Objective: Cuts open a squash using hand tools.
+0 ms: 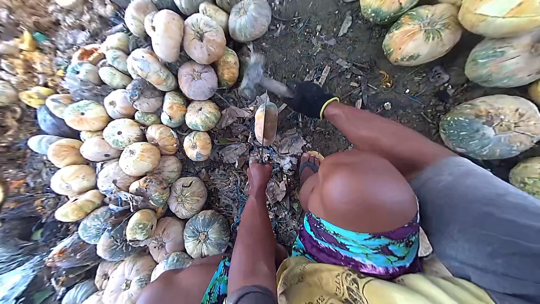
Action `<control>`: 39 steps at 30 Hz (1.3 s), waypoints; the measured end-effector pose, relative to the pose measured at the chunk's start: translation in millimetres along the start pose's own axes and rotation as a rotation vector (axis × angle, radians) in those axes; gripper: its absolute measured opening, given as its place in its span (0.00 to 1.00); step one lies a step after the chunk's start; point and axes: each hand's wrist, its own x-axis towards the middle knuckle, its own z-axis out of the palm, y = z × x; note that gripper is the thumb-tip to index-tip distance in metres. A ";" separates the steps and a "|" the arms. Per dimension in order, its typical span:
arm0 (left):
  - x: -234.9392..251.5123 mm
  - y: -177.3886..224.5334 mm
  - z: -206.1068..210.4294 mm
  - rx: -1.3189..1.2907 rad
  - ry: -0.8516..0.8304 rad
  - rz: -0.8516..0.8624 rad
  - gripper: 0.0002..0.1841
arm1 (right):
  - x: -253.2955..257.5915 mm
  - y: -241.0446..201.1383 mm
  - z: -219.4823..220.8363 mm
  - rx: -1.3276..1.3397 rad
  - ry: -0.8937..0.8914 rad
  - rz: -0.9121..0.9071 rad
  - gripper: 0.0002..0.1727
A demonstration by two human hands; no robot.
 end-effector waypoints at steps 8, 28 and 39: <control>-0.1 -0.8 -1.6 -0.002 -0.010 -0.020 0.16 | 6.3 17.1 39.0 0.081 0.087 0.112 0.27; 1.8 -11.1 5.2 0.040 -0.005 -0.020 0.16 | -9.9 6.6 32.5 0.261 0.231 0.228 0.27; 2.1 -33.2 20.7 -0.011 -0.040 0.015 0.17 | -70.1 84.1 118.8 0.323 0.061 0.360 0.32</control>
